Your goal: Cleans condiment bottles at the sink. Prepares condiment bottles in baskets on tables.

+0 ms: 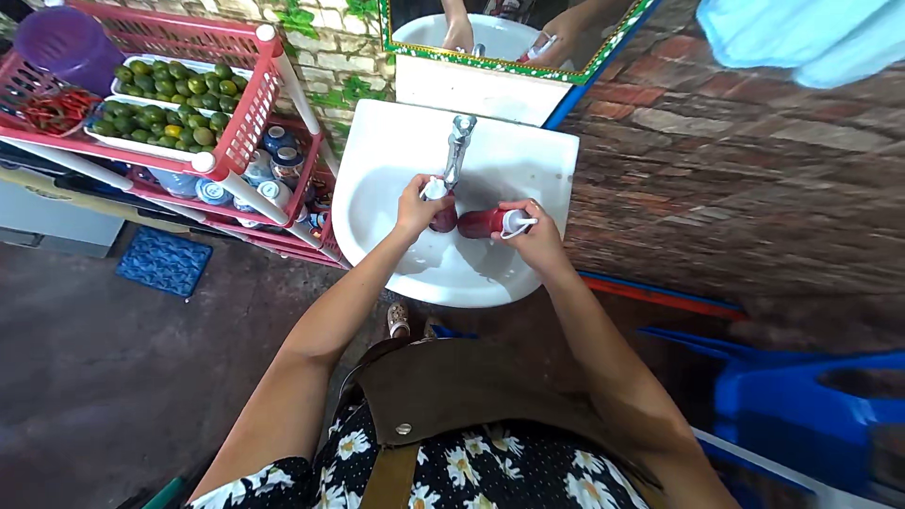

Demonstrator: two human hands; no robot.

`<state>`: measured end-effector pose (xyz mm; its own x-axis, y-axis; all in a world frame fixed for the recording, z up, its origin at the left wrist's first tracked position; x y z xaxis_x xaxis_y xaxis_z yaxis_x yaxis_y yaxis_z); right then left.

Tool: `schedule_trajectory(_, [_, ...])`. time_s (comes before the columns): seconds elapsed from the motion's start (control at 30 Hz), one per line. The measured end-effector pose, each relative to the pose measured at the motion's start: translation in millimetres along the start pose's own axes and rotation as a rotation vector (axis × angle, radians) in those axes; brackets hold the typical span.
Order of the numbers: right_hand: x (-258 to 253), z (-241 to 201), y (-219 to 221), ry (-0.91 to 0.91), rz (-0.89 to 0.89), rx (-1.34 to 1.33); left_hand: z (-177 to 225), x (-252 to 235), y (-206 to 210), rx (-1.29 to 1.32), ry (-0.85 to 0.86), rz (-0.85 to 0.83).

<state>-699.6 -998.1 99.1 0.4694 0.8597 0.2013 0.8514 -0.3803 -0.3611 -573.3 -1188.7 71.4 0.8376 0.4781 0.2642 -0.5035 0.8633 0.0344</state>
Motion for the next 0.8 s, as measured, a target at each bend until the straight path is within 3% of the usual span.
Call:
schedule_trajectory(0.13, [-1,-4,3,0.019,0.015,0.025,-1,4,5,-0.005,0.061,-0.021])
schedule_trajectory(0.37, [-8,-10,5,0.027,0.027,0.088,-20,-1,-2,-0.210,-0.067,-0.172])
schedule_trajectory(0.5, [-11,-7,2,0.016,0.013,0.045,-18,0,-10,-0.257,0.023,-0.129])
schedule_trajectory(0.67, [-21,-2,11,0.044,0.021,-0.184,-9,18,-22,-0.037,-0.046,-0.006])
schedule_trajectory(0.8, [-39,-3,32,0.160,-0.033,-0.474,20,46,-36,-0.255,0.042,0.098])
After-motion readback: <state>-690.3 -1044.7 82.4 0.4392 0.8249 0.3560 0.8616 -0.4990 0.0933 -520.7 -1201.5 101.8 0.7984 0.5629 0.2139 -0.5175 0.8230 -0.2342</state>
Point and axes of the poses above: each hand's wrist, its own x-axis away from the middle knuckle, its own y-axis out of the palm, z = x × y, the point moved 1 cm from there along -x, towards the middle knuckle, and after that the axes turned 15 degrees about -z, right-handed, at the moved point
